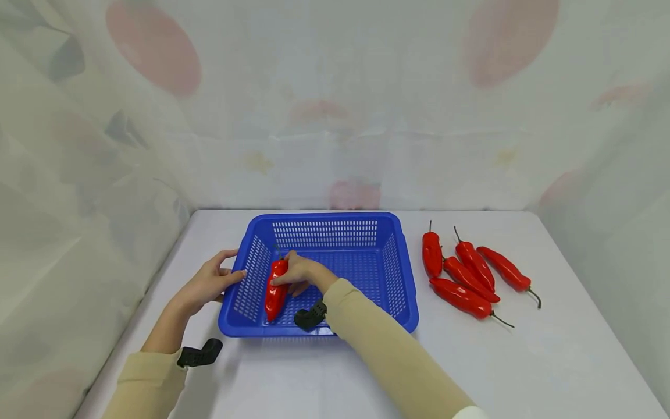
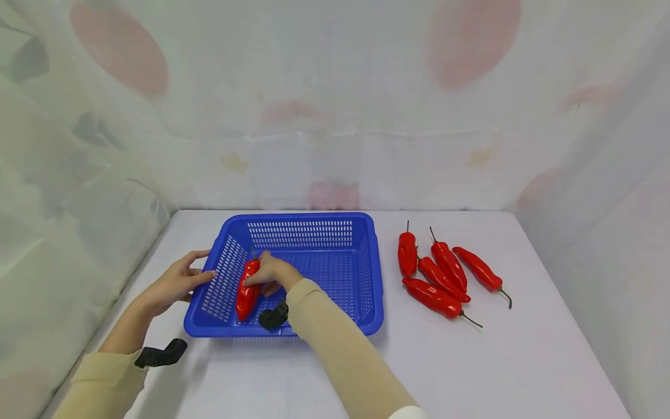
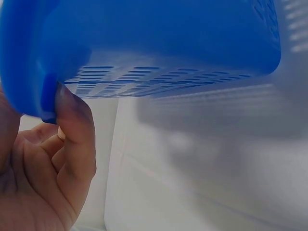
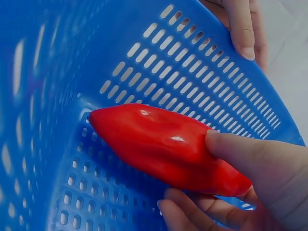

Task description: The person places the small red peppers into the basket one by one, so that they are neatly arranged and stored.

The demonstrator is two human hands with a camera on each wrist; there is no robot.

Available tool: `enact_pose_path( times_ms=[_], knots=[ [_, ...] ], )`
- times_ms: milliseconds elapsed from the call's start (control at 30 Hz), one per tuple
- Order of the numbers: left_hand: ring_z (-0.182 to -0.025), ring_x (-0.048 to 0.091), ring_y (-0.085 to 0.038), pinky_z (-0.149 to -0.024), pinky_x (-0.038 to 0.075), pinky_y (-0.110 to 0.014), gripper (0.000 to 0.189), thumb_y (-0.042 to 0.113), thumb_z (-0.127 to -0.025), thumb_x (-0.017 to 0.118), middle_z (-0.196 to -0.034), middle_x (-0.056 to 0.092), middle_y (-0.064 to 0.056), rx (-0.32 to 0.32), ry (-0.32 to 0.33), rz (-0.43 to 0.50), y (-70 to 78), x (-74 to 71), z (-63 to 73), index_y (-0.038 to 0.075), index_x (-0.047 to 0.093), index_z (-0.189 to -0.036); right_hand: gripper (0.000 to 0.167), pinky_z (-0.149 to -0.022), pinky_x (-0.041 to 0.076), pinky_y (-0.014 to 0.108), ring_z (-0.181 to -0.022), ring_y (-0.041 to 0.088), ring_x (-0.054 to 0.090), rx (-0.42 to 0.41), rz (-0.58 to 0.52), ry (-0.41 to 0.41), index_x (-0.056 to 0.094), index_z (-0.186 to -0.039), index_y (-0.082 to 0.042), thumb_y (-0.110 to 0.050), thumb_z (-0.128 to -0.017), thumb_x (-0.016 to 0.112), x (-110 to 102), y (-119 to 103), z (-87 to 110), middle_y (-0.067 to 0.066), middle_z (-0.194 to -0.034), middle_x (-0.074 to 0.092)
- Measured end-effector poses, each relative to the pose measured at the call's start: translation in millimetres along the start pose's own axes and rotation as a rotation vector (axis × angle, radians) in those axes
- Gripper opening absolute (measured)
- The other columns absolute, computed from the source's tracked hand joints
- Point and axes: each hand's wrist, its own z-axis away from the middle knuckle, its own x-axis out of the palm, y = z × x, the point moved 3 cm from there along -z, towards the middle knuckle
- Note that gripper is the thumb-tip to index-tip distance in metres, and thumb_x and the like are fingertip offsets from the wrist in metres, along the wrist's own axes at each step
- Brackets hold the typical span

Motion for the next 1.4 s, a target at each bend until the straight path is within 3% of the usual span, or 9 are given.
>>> enact_pose_path(
  times_ms=[500, 1033, 1400],
  knots=[
    [-0.078, 0.068, -0.027, -0.063, 0.057, -0.043, 0.072, 0.027, -0.091, 0.058, -0.110, 0.058, -0.028, 0.010, -0.013, 0.034, 3.0, 2.8, -0.1, 0.010, 0.014, -0.146, 0.065, -0.075, 0.055, 0.042, -0.089, 0.039, 0.065, 0.011, -0.097, -0.097, 0.026, -0.133, -0.003, -0.009, -0.083, 0.067, 5, 6, -7.1, 0.019, -0.103, 0.054],
    [-0.079, 0.068, -0.028, -0.063, 0.057, -0.043, 0.072, 0.026, -0.091, 0.057, -0.112, 0.057, -0.029, 0.004, -0.016, 0.037, 4.1, 1.7, 2.1, 0.010, 0.013, -0.146, 0.058, -0.072, 0.055, 0.041, -0.077, 0.032, 0.066, 0.035, -0.026, -0.144, 0.033, -0.135, -0.005, -0.018, -0.087, 0.063, 10, 5, -7.5, 0.015, -0.097, 0.056],
    [-0.079, 0.068, -0.026, -0.063, 0.057, -0.043, 0.072, 0.026, -0.090, 0.059, -0.111, 0.058, -0.028, -0.007, -0.007, 0.039, 1.7, 1.2, 1.1, 0.011, 0.016, -0.146, 0.063, -0.073, 0.056, 0.043, -0.088, 0.033, 0.064, 0.026, -0.028, -0.177, 0.027, -0.143, -0.008, -0.020, -0.090, 0.059, 8, 6, -6.6, 0.016, -0.105, 0.056]
  ],
)
